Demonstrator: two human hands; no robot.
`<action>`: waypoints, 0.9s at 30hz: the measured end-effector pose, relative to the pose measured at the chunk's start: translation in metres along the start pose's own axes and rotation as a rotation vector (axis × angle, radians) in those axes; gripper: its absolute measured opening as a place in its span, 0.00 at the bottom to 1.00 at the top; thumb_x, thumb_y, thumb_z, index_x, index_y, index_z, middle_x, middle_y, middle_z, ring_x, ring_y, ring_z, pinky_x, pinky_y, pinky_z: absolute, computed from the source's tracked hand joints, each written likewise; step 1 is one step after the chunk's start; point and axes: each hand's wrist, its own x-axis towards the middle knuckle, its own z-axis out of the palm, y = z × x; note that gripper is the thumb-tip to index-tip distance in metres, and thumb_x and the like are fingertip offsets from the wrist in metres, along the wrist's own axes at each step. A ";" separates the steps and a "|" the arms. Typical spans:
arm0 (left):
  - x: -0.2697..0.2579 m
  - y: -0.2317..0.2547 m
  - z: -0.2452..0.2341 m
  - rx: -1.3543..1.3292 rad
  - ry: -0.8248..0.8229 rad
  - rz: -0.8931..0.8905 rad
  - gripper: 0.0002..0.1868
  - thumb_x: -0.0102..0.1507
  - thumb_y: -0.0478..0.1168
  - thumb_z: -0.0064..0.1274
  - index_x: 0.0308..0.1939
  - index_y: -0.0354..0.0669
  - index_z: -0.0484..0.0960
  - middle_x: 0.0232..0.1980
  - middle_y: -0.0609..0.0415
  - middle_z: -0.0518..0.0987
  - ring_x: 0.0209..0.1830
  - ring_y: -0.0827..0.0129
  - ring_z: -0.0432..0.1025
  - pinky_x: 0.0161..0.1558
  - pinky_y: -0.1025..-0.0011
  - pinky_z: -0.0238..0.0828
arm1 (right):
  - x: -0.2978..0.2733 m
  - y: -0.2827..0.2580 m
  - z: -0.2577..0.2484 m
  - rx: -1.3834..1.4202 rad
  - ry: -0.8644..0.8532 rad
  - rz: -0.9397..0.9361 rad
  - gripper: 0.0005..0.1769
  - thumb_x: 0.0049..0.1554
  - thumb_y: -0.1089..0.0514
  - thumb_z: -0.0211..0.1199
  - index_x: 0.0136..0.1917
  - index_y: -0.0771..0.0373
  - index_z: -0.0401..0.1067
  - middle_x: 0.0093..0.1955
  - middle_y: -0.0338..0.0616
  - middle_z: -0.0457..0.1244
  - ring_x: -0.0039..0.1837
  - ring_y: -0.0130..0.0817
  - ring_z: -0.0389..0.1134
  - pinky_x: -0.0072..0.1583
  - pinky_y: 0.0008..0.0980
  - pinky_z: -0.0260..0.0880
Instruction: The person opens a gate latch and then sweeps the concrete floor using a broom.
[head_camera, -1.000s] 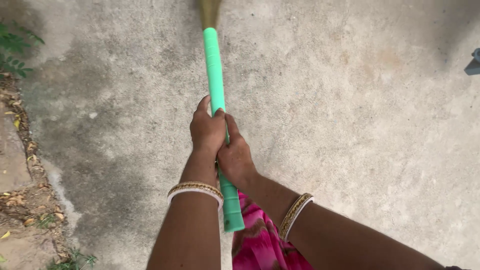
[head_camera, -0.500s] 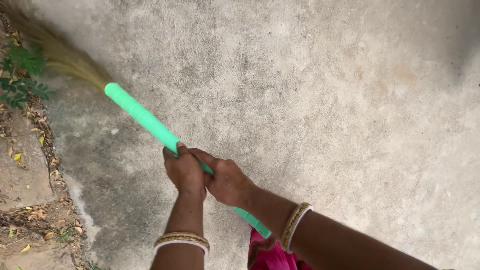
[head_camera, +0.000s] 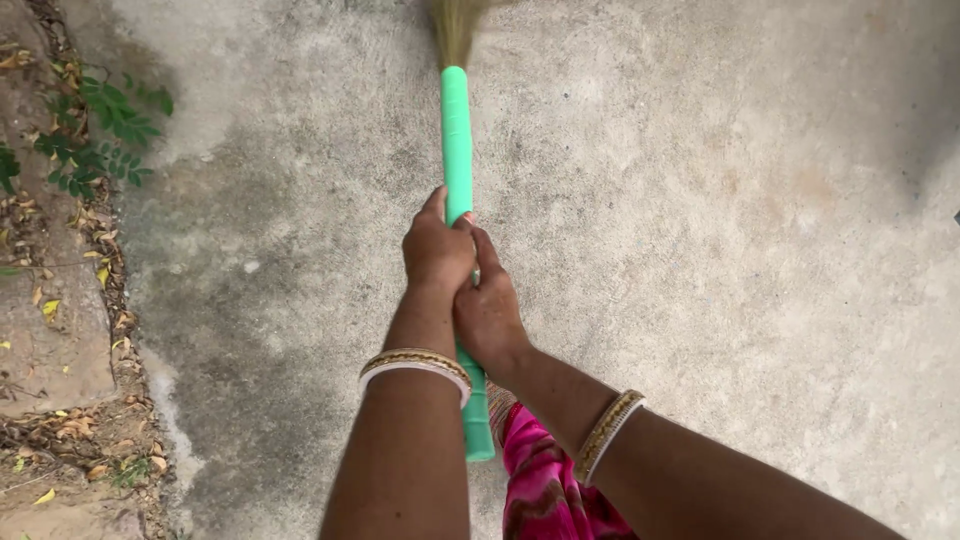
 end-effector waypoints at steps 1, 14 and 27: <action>0.004 -0.011 -0.008 -0.002 0.004 -0.005 0.31 0.67 0.44 0.50 0.75 0.57 0.63 0.66 0.51 0.76 0.56 0.58 0.80 0.58 0.64 0.79 | 0.012 0.018 0.009 -0.003 -0.005 0.001 0.38 0.63 0.62 0.43 0.83 0.48 0.41 0.58 0.58 0.67 0.47 0.45 0.74 0.50 0.43 0.79; -0.059 -0.080 -0.040 -0.469 0.382 -0.368 0.27 0.71 0.46 0.41 0.73 0.42 0.63 0.62 0.43 0.76 0.55 0.54 0.77 0.53 0.58 0.80 | 0.005 0.067 0.027 -0.629 -0.491 -0.308 0.36 0.65 0.58 0.52 0.82 0.51 0.43 0.49 0.56 0.72 0.41 0.41 0.75 0.47 0.37 0.79; -0.054 -0.013 0.051 -0.066 0.246 -0.156 0.37 0.70 0.46 0.44 0.80 0.49 0.47 0.64 0.41 0.74 0.55 0.50 0.77 0.55 0.60 0.77 | -0.020 0.040 -0.079 -0.230 -0.171 -0.102 0.42 0.58 0.67 0.51 0.82 0.47 0.47 0.41 0.55 0.72 0.32 0.35 0.73 0.40 0.35 0.79</action>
